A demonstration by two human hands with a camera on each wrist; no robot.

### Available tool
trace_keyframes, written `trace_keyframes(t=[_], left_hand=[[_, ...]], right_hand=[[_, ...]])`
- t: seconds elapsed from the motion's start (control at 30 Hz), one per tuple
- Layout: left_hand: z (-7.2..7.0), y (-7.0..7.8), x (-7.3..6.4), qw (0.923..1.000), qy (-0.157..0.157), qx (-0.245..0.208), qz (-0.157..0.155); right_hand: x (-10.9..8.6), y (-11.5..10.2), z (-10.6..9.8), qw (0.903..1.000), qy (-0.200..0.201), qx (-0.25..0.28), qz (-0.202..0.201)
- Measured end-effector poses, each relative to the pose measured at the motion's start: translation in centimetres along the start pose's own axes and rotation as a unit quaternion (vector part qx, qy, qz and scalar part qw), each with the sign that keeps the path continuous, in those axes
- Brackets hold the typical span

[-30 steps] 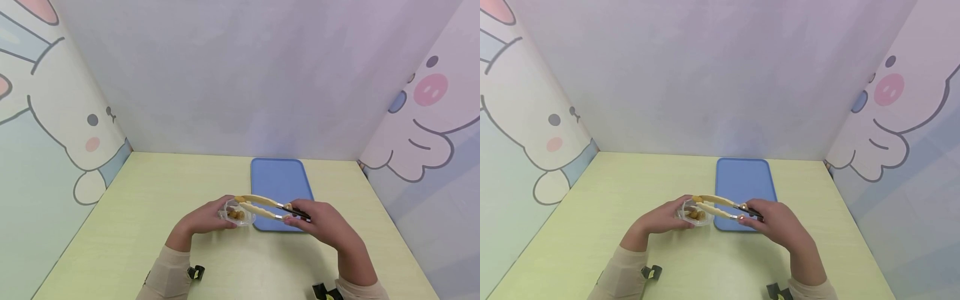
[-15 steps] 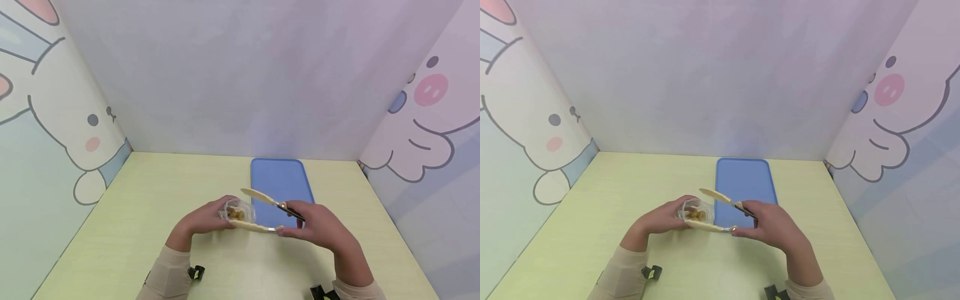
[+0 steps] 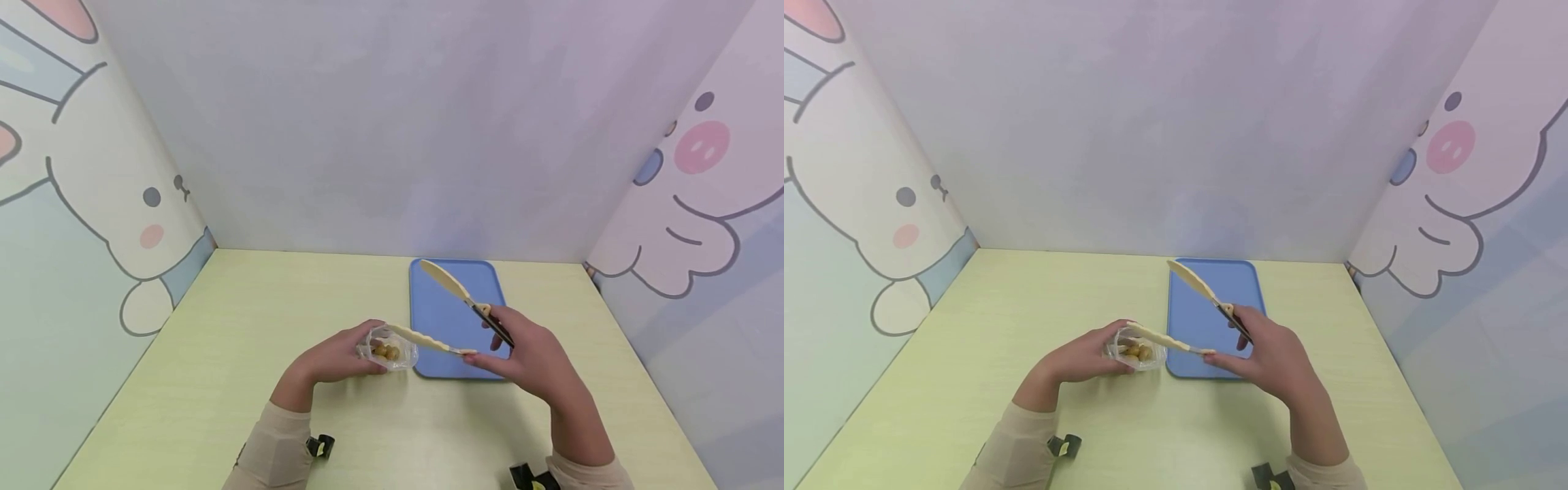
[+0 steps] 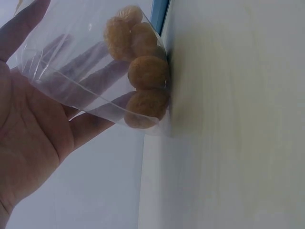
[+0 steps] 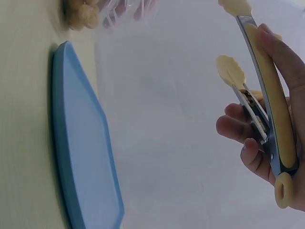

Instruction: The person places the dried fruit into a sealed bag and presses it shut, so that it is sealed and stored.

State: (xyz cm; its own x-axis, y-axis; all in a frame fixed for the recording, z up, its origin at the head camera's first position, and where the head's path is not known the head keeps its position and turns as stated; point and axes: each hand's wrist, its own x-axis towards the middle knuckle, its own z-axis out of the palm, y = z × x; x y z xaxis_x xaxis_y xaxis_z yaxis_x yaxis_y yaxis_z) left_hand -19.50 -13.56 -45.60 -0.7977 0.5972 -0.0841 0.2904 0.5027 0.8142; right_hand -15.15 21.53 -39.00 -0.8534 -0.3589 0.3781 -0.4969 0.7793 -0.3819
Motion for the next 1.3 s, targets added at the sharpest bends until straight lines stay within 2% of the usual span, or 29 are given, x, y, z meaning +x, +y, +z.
trace_keyframes(t=[0.3, 0.43, 0.57, 0.7, 0.83, 1.13, 1.3], left_hand=[[0.0, -0.1, 0.1, 0.9999, 0.000, 0.005, 0.009], [0.1, -0.1, 0.2, 1.0000, -0.001, 0.003, 0.008], [0.1, -0.1, 0.1, 1.0000, -0.002, 0.003, 0.008], [0.1, -0.1, 0.1, 1.0000, -0.001, 0.005, 0.008], [0.1, -0.2, 0.1, 1.0000, -0.001, 0.005, 0.005], [-0.1, -0.1, 0.0, 1.0000, 0.001, 0.008, 0.004], [-0.2, -0.1, 0.0, 1.0000, -0.001, 0.009, 0.003]], right_hand=[[0.2, 0.9, -0.5, 0.9987, 0.028, -0.002, 0.043], [0.4, 1.4, -0.9, 0.9952, 0.019, 0.006, 0.095], [0.4, 2.5, -1.4, 0.9876, -0.001, -0.008, 0.157], [0.2, 4.2, -1.7, 0.9763, -0.013, -0.048, 0.211], [-0.2, 6.2, -1.9, 0.9606, -0.033, -0.076, 0.265], [-1.5, 10.2, -2.5, 0.9238, -0.103, -0.065, 0.363], [-2.3, 12.1, -2.4, 0.9093, -0.133, -0.071, 0.388]])
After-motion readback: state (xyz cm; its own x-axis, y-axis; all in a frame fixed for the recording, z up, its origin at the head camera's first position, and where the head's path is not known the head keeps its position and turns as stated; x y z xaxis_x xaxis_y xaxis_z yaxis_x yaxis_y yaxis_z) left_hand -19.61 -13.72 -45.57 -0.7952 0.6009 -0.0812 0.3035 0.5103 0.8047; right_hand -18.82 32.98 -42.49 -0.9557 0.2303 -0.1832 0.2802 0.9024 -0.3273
